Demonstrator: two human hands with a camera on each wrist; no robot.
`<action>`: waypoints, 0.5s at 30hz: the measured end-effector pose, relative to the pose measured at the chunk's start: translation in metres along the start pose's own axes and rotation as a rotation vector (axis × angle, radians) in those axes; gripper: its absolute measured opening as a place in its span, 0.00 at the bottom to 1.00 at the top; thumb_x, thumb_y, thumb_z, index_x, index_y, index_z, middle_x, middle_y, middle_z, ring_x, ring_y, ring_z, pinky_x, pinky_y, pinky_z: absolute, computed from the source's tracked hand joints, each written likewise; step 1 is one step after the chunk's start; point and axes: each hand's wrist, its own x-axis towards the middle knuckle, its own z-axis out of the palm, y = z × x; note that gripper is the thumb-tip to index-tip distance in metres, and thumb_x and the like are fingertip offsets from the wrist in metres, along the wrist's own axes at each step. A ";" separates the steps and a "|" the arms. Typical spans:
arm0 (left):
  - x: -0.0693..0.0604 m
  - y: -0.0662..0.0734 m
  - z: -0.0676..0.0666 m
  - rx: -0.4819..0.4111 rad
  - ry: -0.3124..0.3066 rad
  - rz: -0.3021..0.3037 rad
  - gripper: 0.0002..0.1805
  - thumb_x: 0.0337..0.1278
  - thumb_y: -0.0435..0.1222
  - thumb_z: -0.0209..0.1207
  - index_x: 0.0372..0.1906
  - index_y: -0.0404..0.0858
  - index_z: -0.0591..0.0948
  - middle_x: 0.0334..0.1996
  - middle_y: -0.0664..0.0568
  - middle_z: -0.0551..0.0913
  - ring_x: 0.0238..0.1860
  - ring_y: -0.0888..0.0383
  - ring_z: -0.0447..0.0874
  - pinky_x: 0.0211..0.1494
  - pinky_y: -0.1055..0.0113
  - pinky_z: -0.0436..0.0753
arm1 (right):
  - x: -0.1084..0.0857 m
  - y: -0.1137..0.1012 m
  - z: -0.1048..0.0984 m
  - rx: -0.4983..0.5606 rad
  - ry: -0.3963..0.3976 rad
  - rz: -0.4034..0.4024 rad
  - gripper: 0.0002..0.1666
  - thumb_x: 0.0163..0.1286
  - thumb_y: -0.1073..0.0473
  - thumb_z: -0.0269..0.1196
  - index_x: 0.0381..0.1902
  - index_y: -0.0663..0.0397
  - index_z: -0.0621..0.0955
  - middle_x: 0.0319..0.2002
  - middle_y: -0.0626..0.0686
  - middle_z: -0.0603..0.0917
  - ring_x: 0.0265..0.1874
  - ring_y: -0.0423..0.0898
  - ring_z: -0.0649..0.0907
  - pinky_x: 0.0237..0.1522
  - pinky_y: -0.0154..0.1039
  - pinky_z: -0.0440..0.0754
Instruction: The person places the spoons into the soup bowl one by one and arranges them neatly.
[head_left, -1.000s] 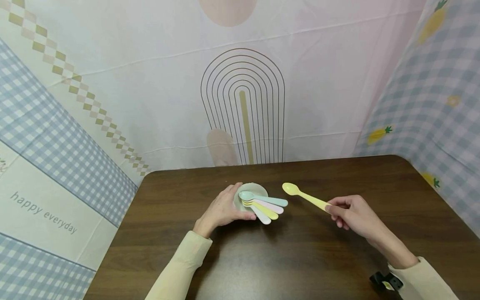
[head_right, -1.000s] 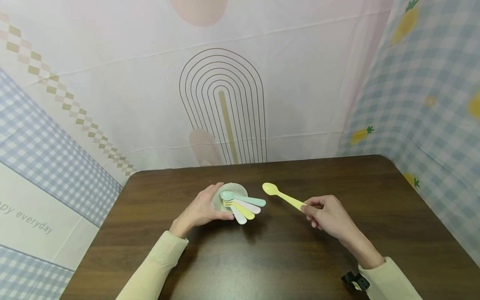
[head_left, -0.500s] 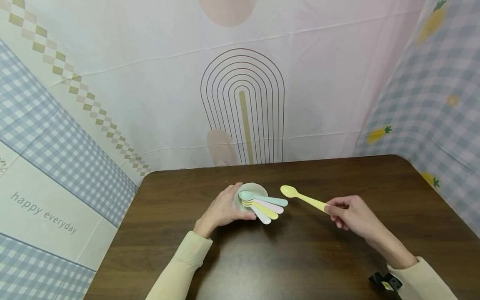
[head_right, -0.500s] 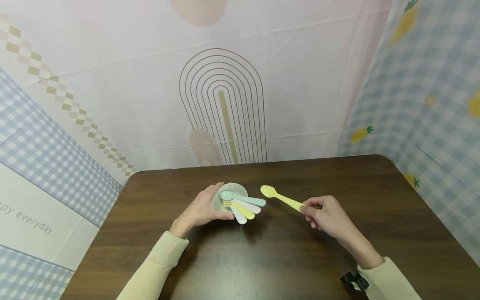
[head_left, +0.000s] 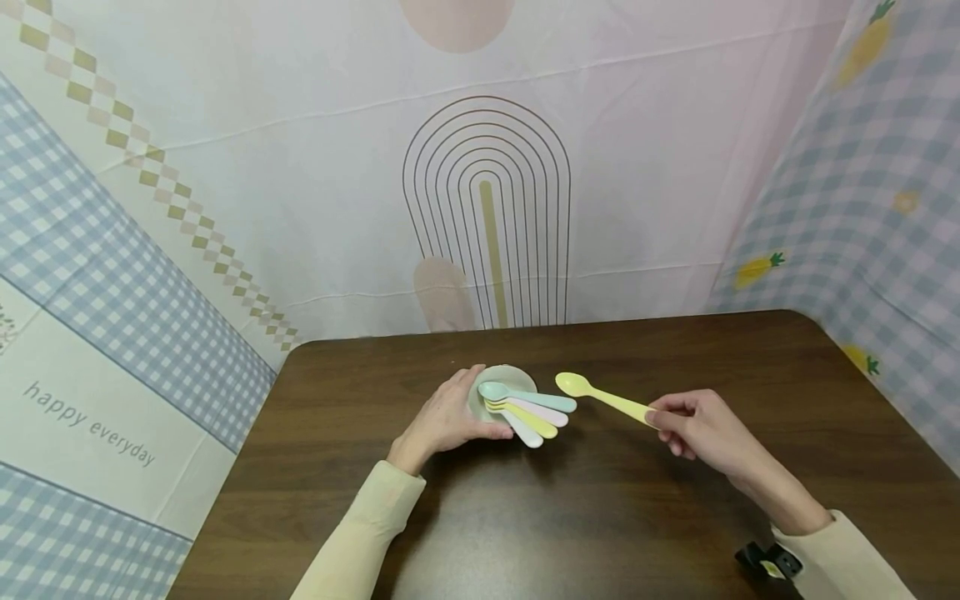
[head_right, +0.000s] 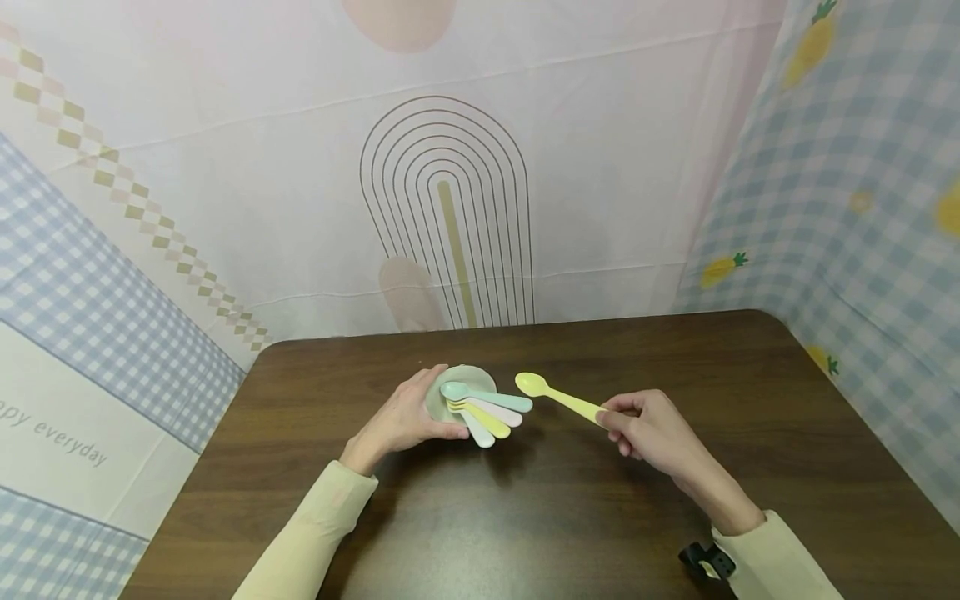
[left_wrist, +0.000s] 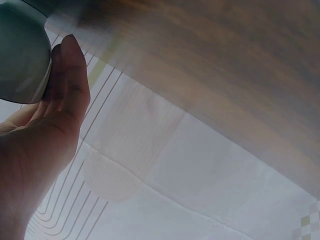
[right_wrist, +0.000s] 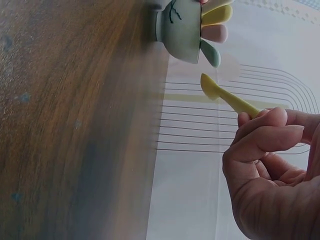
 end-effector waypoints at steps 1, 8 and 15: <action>0.000 0.000 0.000 0.002 -0.001 -0.002 0.65 0.43 0.60 0.83 0.84 0.37 0.66 0.77 0.40 0.76 0.72 0.41 0.78 0.74 0.42 0.79 | 0.000 0.000 0.000 0.001 -0.001 0.001 0.18 0.81 0.57 0.63 0.52 0.71 0.84 0.26 0.46 0.80 0.21 0.37 0.77 0.23 0.33 0.76; 0.000 0.000 0.000 0.010 0.000 -0.010 0.65 0.43 0.60 0.83 0.84 0.37 0.66 0.78 0.40 0.74 0.75 0.40 0.77 0.76 0.42 0.78 | 0.003 -0.001 0.000 -0.001 -0.016 0.012 0.19 0.82 0.56 0.63 0.54 0.70 0.84 0.27 0.46 0.80 0.22 0.37 0.77 0.24 0.34 0.77; 0.000 -0.001 0.001 0.006 0.002 -0.008 0.65 0.43 0.61 0.83 0.84 0.37 0.66 0.77 0.40 0.75 0.74 0.41 0.77 0.76 0.42 0.78 | 0.006 -0.005 0.002 0.007 -0.033 0.012 0.19 0.82 0.56 0.63 0.54 0.71 0.84 0.26 0.46 0.80 0.21 0.37 0.77 0.24 0.34 0.77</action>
